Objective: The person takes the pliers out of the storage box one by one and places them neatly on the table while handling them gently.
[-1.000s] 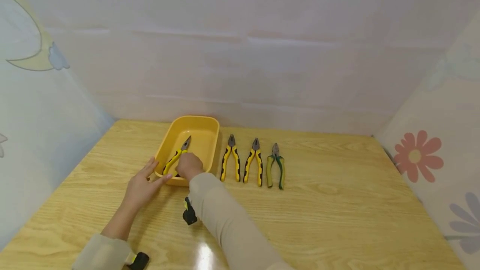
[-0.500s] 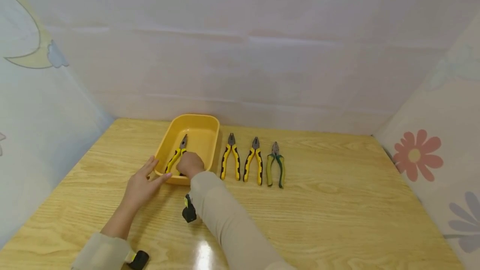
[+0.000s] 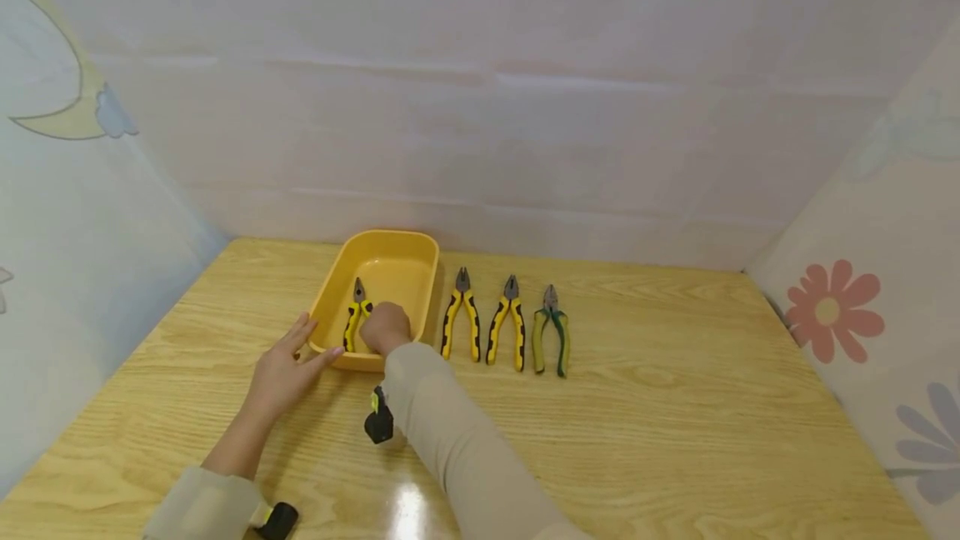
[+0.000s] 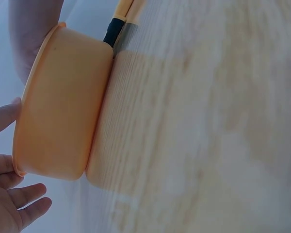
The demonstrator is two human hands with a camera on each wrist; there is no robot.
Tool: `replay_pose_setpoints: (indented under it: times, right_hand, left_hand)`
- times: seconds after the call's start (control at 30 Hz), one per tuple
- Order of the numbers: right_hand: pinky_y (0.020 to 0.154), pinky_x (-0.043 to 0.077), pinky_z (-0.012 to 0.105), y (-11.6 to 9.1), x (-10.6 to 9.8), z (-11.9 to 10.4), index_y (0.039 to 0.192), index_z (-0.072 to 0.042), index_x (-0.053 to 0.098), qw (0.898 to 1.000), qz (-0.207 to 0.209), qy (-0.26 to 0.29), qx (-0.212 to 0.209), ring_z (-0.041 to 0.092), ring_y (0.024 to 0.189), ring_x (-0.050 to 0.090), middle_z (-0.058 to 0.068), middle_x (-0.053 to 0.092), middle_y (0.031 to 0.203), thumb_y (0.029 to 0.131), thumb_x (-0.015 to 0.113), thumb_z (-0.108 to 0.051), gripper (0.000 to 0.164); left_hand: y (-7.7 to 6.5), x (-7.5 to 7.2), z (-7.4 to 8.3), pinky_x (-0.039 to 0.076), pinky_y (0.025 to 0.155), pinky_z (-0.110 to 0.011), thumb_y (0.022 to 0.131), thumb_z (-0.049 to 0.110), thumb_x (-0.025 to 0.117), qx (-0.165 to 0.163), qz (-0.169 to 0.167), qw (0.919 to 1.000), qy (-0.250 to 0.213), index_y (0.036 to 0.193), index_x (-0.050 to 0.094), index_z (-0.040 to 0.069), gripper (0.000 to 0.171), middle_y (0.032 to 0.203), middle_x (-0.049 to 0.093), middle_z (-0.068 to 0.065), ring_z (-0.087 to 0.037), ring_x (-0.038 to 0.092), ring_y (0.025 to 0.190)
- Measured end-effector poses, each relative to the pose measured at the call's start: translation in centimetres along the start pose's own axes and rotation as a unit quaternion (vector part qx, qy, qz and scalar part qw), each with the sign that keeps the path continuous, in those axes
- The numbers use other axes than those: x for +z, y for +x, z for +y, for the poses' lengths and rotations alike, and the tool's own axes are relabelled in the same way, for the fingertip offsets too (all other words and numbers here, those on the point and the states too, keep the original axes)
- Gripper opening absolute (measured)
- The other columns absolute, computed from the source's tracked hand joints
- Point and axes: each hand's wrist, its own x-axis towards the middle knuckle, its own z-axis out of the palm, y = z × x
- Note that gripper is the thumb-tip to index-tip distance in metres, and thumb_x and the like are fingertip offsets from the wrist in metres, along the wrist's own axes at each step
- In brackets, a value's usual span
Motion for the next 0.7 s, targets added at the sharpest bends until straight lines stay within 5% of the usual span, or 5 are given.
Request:
replay_pose_setpoints:
  times: [0.23,0.4,0.7]
  right_hand:
    - [0.042,0.034,0.022,0.46,0.04,0.50,0.065,-0.001,0.051,0.996,0.023,0.086,0.017,0.017,0.049,0.043,0.006,0.046,0.059,0.074,0.058,-0.006,0.012]
    - [0.041,0.040,0.020,0.32,-0.14,0.36,0.069,0.002,0.055,0.990,0.025,0.134,0.037,0.015,0.046,0.048,0.007,0.049,0.061,0.074,0.062,-0.005,0.011]
    - [0.039,0.047,0.023,0.21,-0.54,-0.29,0.082,0.007,0.056,0.962,0.013,0.249,0.108,0.016,0.043,0.052,0.010,0.052,0.066,0.076,0.062,-0.001,0.011]
  left_hand:
    - [0.02,0.11,0.04,0.024,0.095,-0.054,0.078,0.049,0.055,0.006,0.004,1.0000,-0.002,0.131,0.032,-0.002,0.077,0.140,0.019,-0.015,-0.040,0.021,0.122]
    - [-0.01,0.13,0.02,0.025,0.095,-0.054,0.077,0.051,0.055,0.009,0.005,0.9999,-0.003,0.131,0.032,-0.002,0.078,0.140,0.019,-0.015,-0.041,0.022,0.121]
    - [-0.05,-0.03,-0.04,0.024,0.095,-0.054,0.076,0.056,0.051,0.004,-0.003,1.0000,-0.009,0.131,0.031,-0.002,0.082,0.141,0.017,-0.012,-0.041,0.020,0.122]
